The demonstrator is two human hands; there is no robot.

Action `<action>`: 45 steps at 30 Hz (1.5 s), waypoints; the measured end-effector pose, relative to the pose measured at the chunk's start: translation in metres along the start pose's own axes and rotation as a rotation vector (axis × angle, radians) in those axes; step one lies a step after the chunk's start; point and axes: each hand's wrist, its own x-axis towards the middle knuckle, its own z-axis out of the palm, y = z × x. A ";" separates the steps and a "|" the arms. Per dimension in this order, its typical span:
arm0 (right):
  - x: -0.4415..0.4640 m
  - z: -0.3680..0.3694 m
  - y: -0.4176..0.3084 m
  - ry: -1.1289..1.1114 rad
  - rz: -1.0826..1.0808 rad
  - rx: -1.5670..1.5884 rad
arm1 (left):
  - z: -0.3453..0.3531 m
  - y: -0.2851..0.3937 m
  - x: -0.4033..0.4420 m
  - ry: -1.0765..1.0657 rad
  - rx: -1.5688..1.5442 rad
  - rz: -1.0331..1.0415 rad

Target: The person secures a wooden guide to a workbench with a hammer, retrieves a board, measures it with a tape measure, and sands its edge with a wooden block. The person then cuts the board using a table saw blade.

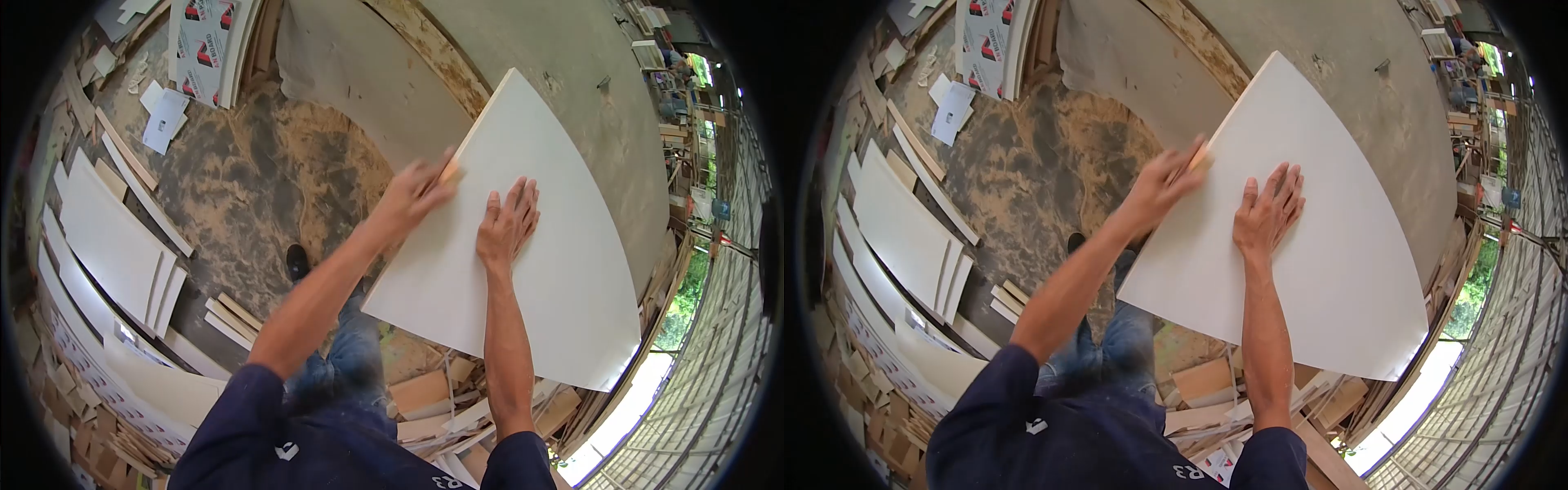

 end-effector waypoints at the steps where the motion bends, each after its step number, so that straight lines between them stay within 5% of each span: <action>1: -0.001 -0.001 0.001 -0.005 -0.001 -0.008 | 0.003 -0.001 0.024 -0.010 -0.001 0.017; 4: 0.001 -0.002 0.000 -0.013 0.010 0.000 | 0.004 0.000 0.014 0.007 -0.032 -0.031; 8: -0.002 -0.002 0.000 -0.009 0.005 -0.001 | -0.017 -0.009 -0.125 -0.044 0.070 -0.056; 11: -0.004 0.001 0.001 0.000 0.008 -0.024 | -0.012 -0.004 -0.113 0.008 0.014 -0.086; 15: 0.000 -0.001 -0.001 0.004 0.008 -0.036 | 0.003 -0.004 0.008 0.014 -0.061 -0.036; 19: 0.004 -0.003 0.000 0.003 -0.010 -0.001 | 0.000 -0.001 -0.031 0.005 -0.047 -0.054; 22: 0.017 -0.006 0.002 -0.023 -0.112 -0.086 | -0.023 -0.006 -0.128 -0.050 -0.039 -0.099; 25: 0.049 -0.015 -0.019 -0.096 -0.673 0.040 | -0.055 0.001 -0.218 -0.108 -0.083 -0.386; 30: 0.060 -0.005 -0.058 -0.095 -0.843 -0.072 | -0.116 -0.076 -0.330 0.474 0.113 -0.433; 32: 0.021 -0.015 -0.085 -0.173 -1.073 -0.037 | -0.144 -0.080 -0.349 0.687 -0.035 -0.588; 37: -0.116 -0.025 -0.131 -0.822 -1.291 0.096 | -0.160 -0.060 -0.332 0.907 -0.156 -0.532; 40: -0.150 -0.030 -0.138 -0.740 -1.503 0.422 | -0.146 -0.051 -0.322 0.976 -0.196 -0.510; 42: -0.142 -0.044 -0.135 -0.659 -1.378 0.637 | -0.135 -0.050 -0.322 0.938 -0.147 -0.408; 45: -0.074 -0.044 -0.100 -0.459 -1.181 0.417 | -0.120 -0.038 -0.323 0.926 -0.199 -0.409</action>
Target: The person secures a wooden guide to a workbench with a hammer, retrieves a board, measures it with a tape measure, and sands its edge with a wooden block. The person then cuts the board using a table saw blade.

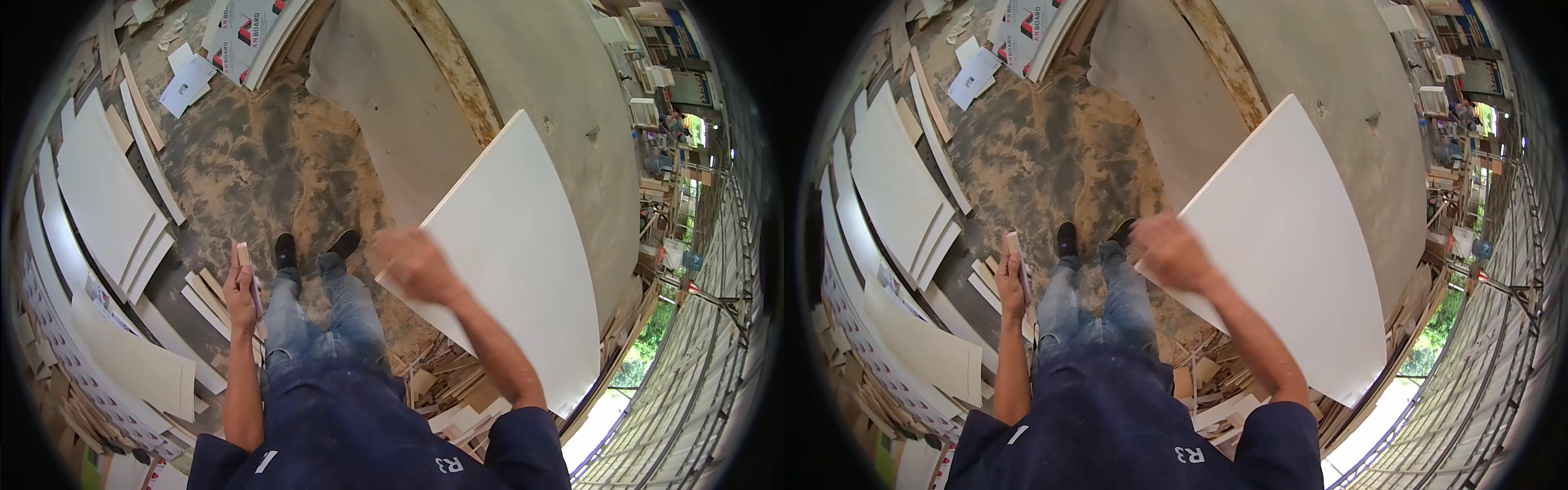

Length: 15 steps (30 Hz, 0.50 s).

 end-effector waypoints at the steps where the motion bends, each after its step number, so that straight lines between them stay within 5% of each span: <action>1: -0.002 -0.025 0.014 -0.013 0.132 -0.102 | -0.001 0.001 -0.003 0.002 -0.035 -0.018; 5: -0.008 -0.055 0.053 -0.154 0.105 -0.243 | -0.014 -0.002 -0.009 0.038 0.062 -0.014; 15: 0.000 -0.005 -0.009 -0.345 -0.043 0.049 | -0.043 0.005 -0.004 0.125 0.009 0.031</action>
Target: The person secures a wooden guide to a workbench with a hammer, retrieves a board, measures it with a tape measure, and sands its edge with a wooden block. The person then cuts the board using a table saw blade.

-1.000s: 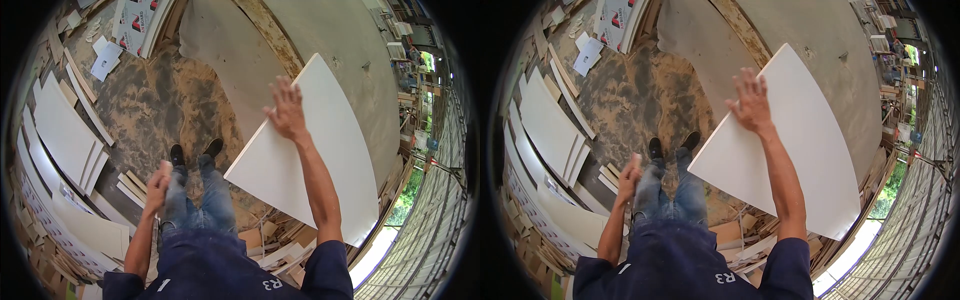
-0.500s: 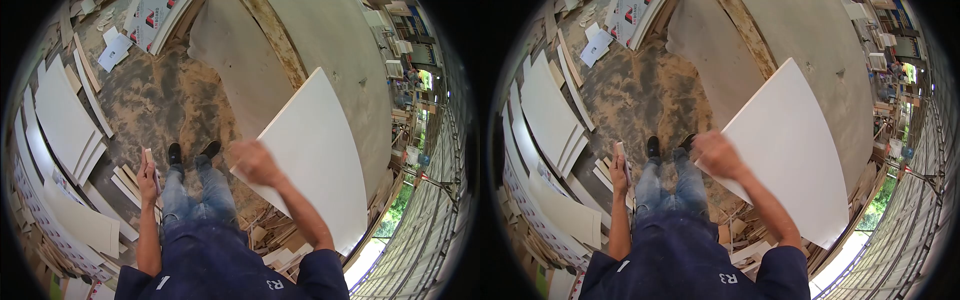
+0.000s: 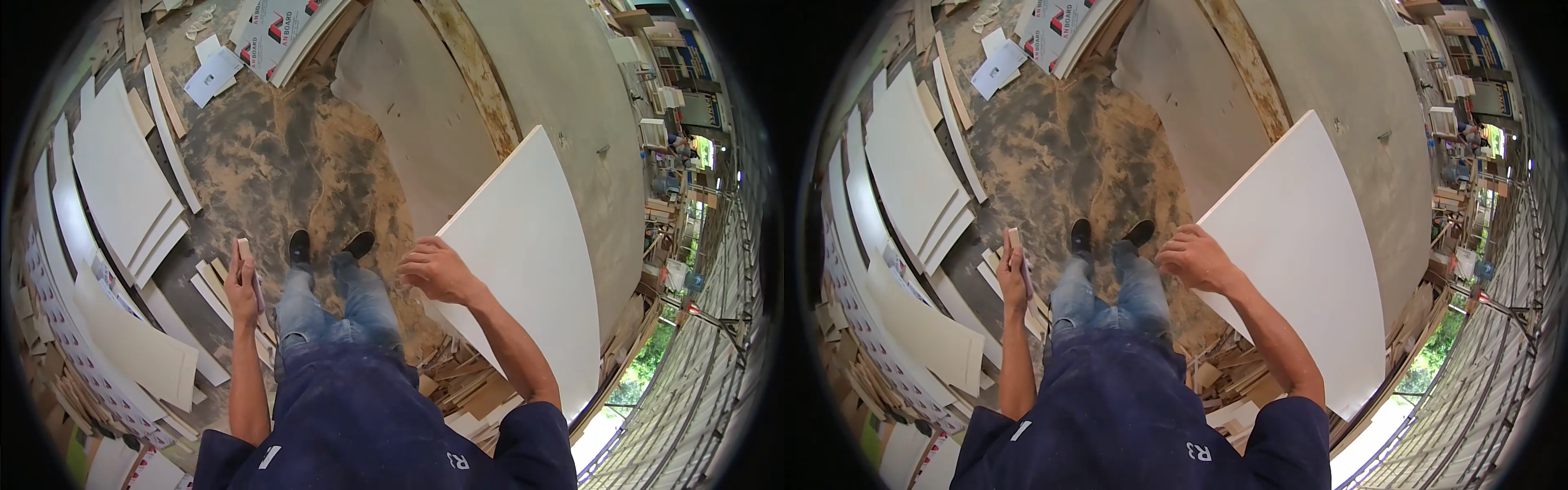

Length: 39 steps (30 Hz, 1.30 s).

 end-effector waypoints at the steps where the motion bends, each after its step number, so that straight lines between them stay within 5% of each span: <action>1: -0.003 -0.006 0.003 0.075 0.022 -0.036 | -0.001 0.006 -0.001 -0.005 0.006 -0.009; 10: -0.003 0.029 -0.018 0.187 0.035 0.015 | 0.004 0.003 0.013 -0.178 0.017 -0.002; 13: -0.013 0.032 -0.037 0.548 0.155 0.189 | 0.050 0.030 0.010 -0.456 0.229 0.285; 15: -0.026 0.034 -0.046 0.832 0.327 0.191 | 0.092 0.055 -0.007 -0.680 0.276 0.263; 19: -0.078 0.058 -0.013 0.995 0.609 -0.014 | 0.171 0.072 -0.035 -0.960 0.413 0.349; 22: -0.118 0.067 0.028 1.005 0.892 -0.181 | 0.223 0.060 -0.035 -1.082 0.499 0.363; 24: -0.138 0.061 0.057 0.865 1.053 -0.222 | 0.259 0.055 -0.025 -0.969 0.593 0.454; 34: -0.113 -0.014 0.140 0.617 1.220 -0.254 | 0.508 0.098 0.059 -0.875 0.617 0.604; 37: -0.113 -0.020 0.143 0.624 1.230 -0.230 | 0.517 0.096 0.076 -0.977 0.460 0.429; 39: -0.110 -0.019 0.140 0.651 1.237 -0.208 | 0.494 0.089 0.076 -1.067 0.442 0.105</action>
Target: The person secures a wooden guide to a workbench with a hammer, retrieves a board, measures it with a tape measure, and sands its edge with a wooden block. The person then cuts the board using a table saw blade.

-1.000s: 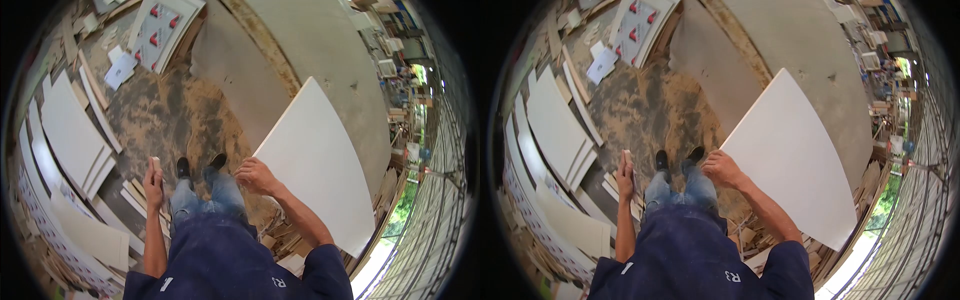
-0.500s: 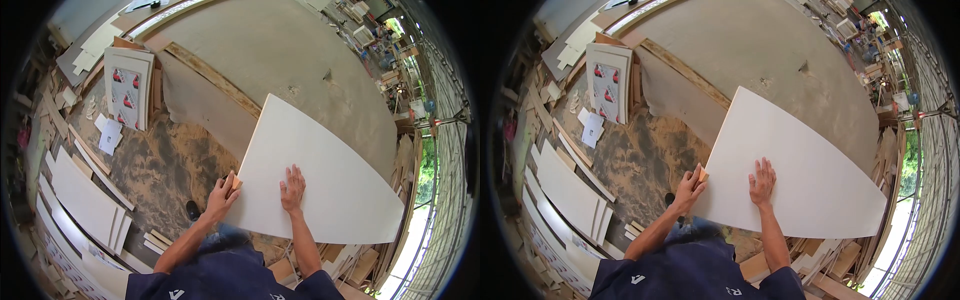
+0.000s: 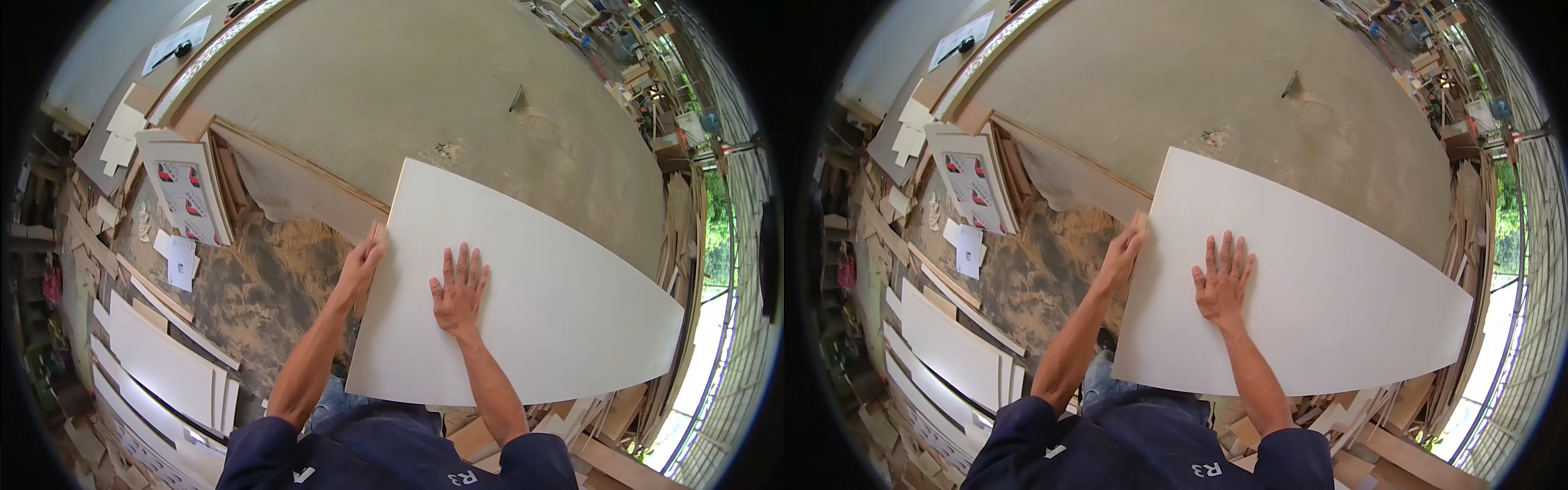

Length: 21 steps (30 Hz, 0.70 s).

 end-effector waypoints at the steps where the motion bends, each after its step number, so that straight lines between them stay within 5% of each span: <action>1: -0.002 -0.001 0.000 0.006 -0.002 0.019 | 0.002 -0.006 -0.018 0.038 -0.068 0.058; 3: -0.001 0.000 -0.003 0.022 0.031 0.020 | -0.006 -0.028 -0.086 0.028 -0.068 0.059; 5: -0.009 -0.003 0.008 0.014 0.036 0.006 | -0.022 -0.033 -0.129 -0.122 -0.087 -0.207; 8: -0.003 0.008 -0.001 0.053 0.037 0.009 | -0.056 -0.075 -0.197 -0.268 0.140 -0.155; 11: 0.002 0.016 -0.031 0.195 0.138 0.182 | -0.106 -0.096 -0.217 -0.091 0.229 -0.031; 13: 0.007 0.005 -0.101 0.124 0.065 0.229 | -0.172 -0.095 -0.224 0.275 -0.079 -0.317; 17: -0.008 0.029 -0.148 0.073 0.025 0.069 | -0.245 -0.102 -0.243 0.624 -0.037 -0.125; 21: 0.030 0.052 -0.131 0.260 0.099 0.080 | -0.327 -0.053 -0.270 0.622 -0.098 -0.137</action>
